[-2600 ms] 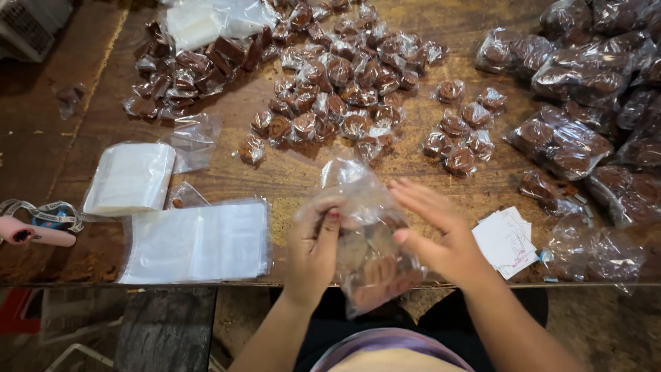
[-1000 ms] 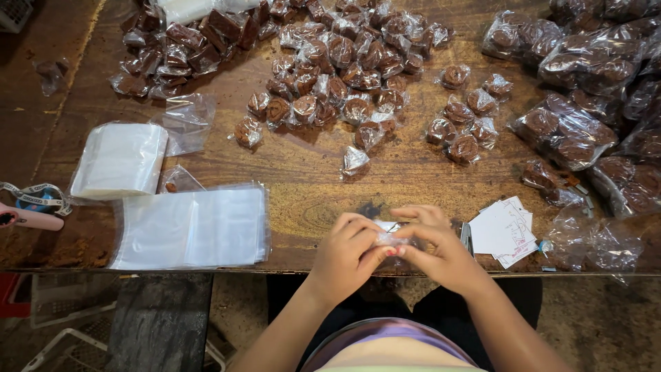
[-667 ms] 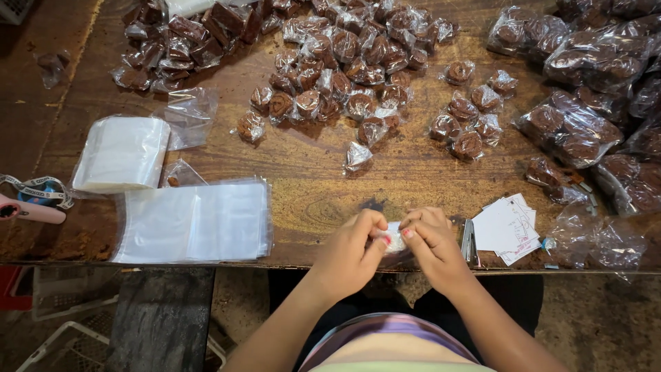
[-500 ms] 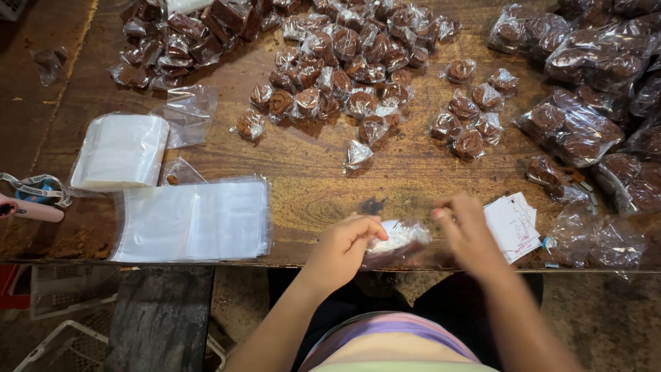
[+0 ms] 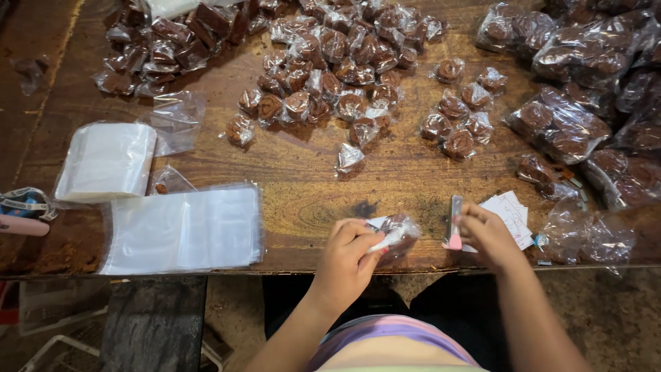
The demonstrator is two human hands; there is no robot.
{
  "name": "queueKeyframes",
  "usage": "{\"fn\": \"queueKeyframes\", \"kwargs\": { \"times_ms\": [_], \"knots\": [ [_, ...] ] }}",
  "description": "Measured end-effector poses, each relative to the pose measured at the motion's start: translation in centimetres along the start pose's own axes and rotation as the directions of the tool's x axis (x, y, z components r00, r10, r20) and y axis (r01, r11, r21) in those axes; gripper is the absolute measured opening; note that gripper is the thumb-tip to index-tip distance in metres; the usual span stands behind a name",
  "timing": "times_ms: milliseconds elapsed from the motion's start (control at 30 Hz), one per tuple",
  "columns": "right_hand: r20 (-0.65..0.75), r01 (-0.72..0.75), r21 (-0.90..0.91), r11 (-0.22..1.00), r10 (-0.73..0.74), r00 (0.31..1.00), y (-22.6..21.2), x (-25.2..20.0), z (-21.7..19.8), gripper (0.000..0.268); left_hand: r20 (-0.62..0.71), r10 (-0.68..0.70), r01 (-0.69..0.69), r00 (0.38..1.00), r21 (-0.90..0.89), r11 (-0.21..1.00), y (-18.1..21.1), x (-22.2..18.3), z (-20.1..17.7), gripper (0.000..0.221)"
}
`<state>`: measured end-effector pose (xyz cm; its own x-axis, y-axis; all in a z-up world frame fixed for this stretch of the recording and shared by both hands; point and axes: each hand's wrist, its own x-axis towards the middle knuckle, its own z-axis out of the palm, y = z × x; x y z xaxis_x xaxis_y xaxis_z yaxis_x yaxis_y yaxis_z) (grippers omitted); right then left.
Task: Packing small individually wrapped cakes into larger plastic bags, adding a paper label, and sealing the bags using a manual bag neck sealer.
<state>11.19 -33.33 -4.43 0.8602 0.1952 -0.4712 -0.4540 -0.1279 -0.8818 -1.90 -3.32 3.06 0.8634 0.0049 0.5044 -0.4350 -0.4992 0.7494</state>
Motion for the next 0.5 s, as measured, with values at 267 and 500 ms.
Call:
{"fn": "queueKeyframes", "kwargs": {
  "times_ms": [267, 500],
  "knots": [
    [-0.308, 0.686, 0.488, 0.539, -0.630, 0.713, -6.5, -5.8, 14.1, 0.018, -0.006, 0.024, -0.024, 1.000, 0.097, 0.995, 0.7, 0.8, 0.8, 0.027],
    [-0.040, 0.890, -0.413, 0.193, -0.980, 0.194, -8.2, -7.4, 17.5, 0.046, -0.072, -0.002, 0.011, 0.997, 0.122, 0.992, 1.1, 1.1, 0.2, 0.011]
  ]
}}
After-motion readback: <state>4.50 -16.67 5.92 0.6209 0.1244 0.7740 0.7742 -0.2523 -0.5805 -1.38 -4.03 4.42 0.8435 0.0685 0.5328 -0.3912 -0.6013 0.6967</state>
